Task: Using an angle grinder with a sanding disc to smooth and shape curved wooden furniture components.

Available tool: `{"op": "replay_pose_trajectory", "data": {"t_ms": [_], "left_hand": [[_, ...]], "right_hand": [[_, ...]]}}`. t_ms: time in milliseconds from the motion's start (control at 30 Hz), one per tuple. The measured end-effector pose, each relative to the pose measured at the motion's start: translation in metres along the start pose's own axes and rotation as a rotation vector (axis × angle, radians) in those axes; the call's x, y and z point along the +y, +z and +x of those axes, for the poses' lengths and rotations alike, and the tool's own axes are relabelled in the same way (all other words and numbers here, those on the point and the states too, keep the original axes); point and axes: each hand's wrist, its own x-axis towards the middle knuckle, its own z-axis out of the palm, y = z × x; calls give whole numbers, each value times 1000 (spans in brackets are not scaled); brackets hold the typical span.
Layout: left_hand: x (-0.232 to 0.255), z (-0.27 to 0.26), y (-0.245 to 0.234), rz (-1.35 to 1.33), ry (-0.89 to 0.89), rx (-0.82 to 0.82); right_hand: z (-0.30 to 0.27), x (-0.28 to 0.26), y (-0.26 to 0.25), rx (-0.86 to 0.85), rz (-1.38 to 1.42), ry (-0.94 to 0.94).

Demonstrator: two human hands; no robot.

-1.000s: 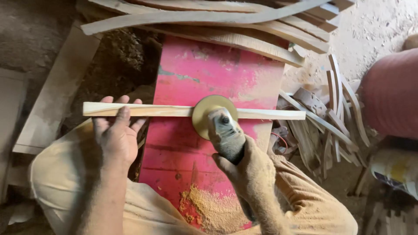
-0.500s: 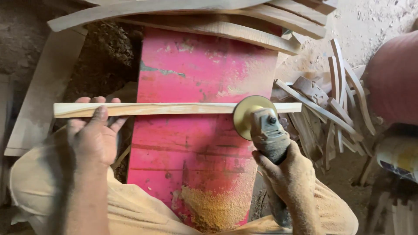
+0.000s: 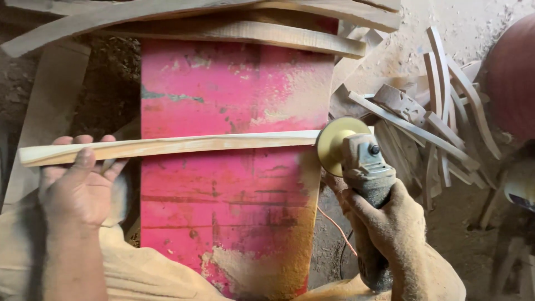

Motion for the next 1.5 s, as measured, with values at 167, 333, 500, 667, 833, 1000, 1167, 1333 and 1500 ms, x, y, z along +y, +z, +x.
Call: {"op": "replay_pose_trajectory", "data": {"t_ms": [167, 333, 500, 667, 833, 1000, 1167, 1333, 1500], "left_hand": [[0, 3, -6, 23, 6, -39], [1, 6, -9, 51, 13, -39], [-1, 14, -19, 54, 18, -49], [-7, 20, -16, 27, 36, -65], [-12, 32, -32, -159, 75, -127], [-43, 77, -103, -569, 260, -224], [1, 42, -53, -781, 338, 95], [48, -15, -50, -712, 322, 146], [95, -91, -29, -185, 303, 380]], "right_hand": [[22, 23, -6, 24, 16, 3], [51, 51, -10, 38, 64, -13], [73, 67, -19, 50, 278, 3], [96, 107, -6, 55, 590, 109], [62, 120, -2, 52, 977, 39], [11, 125, 5, 38, 1060, -29], [-30, 119, 9, 44, 957, -224], [-70, 100, 6, 7, 908, -381], [-109, 91, 9, 35, 1027, -424]]}}
